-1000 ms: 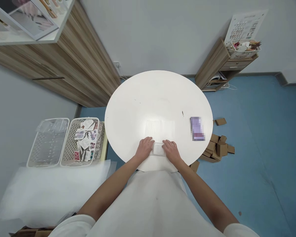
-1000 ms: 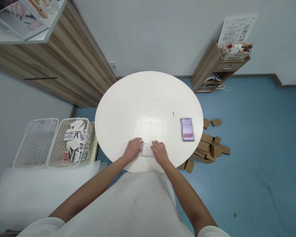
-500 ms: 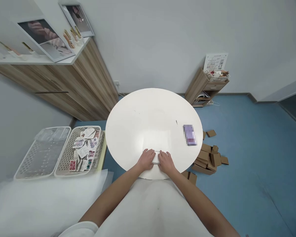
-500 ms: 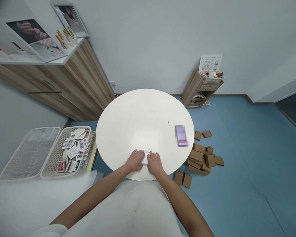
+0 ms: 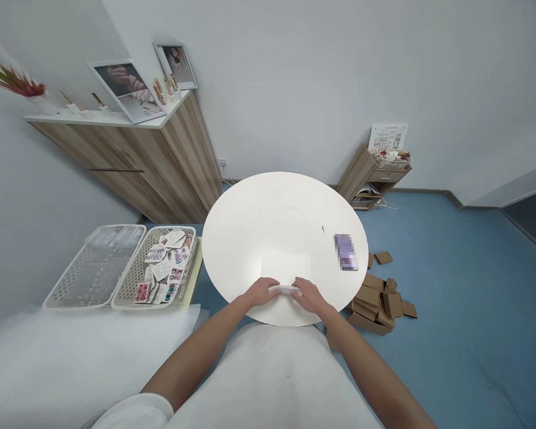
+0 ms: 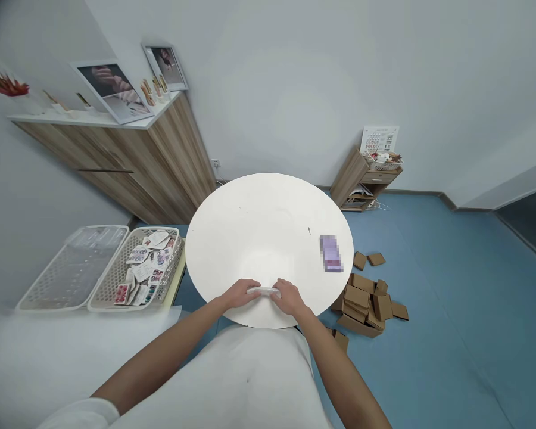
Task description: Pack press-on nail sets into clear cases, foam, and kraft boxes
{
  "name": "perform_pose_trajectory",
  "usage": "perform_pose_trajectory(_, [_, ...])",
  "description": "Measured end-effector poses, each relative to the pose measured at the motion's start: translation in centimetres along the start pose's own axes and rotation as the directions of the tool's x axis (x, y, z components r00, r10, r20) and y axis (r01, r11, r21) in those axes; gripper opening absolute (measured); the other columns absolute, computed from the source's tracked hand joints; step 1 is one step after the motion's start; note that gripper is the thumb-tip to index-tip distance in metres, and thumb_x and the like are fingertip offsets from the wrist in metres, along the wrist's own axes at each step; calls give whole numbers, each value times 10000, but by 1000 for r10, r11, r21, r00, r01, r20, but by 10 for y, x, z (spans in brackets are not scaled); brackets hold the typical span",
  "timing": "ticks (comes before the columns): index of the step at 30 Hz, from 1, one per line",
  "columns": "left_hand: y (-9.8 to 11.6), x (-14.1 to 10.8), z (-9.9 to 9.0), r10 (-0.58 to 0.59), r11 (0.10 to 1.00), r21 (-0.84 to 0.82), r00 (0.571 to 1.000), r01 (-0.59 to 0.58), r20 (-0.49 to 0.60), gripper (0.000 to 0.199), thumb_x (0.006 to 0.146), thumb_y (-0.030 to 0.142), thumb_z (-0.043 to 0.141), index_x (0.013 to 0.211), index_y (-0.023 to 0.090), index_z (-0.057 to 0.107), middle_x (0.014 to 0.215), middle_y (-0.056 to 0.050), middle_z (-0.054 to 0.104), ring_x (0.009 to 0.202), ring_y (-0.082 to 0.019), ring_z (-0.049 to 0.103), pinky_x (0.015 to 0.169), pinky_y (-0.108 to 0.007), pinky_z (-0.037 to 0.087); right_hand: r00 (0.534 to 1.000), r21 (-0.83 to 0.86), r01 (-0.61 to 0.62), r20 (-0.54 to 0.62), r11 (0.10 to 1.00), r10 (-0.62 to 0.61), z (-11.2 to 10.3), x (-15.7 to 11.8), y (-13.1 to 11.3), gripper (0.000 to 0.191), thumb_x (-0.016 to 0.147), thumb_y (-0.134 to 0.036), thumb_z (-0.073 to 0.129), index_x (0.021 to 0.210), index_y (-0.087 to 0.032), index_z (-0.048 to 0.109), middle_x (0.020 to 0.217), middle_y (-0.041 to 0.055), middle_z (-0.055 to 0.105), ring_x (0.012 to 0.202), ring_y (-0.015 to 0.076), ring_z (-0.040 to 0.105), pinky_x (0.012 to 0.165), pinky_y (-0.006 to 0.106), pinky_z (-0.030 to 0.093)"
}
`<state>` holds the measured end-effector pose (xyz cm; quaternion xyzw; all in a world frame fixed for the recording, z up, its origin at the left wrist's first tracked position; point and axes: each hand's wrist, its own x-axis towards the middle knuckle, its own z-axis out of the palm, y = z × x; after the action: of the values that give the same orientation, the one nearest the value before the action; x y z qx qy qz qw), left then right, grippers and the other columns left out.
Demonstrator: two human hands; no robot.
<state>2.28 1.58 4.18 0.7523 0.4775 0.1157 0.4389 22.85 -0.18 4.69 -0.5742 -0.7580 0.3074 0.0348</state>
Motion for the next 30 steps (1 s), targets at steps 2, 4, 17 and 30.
perform_pose_trajectory(2, [-7,-1,-4,-22,998,-62,998,18,-65,311,775,417,420,941,218,592,957,-33,632,870,-186,557,740,-271,402,1000,-22,6,-10,1000,-6,-2,5,1,237,824,-349,397,958,-222,545,1026,55,564,950,186,513,777,303,365])
perform_pose_trajectory(4, [-16,0,-5,-77,994,-82,991,68,-109,295,784,412,399,866,200,587,840,-28,626,771,-172,550,680,-267,401,1000,-38,-14,-5,999,14,-2,9,3,251,838,-354,379,965,-219,548,985,60,573,919,185,527,766,303,373])
perform_pose_trajectory(17, [-40,18,9,-408,907,39,898,419,-167,264,761,333,386,543,200,316,531,26,373,533,-125,401,496,-243,284,965,306,-245,-10,920,260,8,43,34,211,780,-387,439,899,-232,520,855,22,615,763,178,573,612,268,418])
perform_pose_trajectory(30, [-9,17,14,-189,837,448,935,313,-299,435,735,151,410,1169,185,411,1230,-118,459,1115,-266,416,854,-375,330,930,361,-324,-46,874,364,18,49,36,120,777,-305,433,839,-233,506,814,14,612,740,178,569,620,277,421])
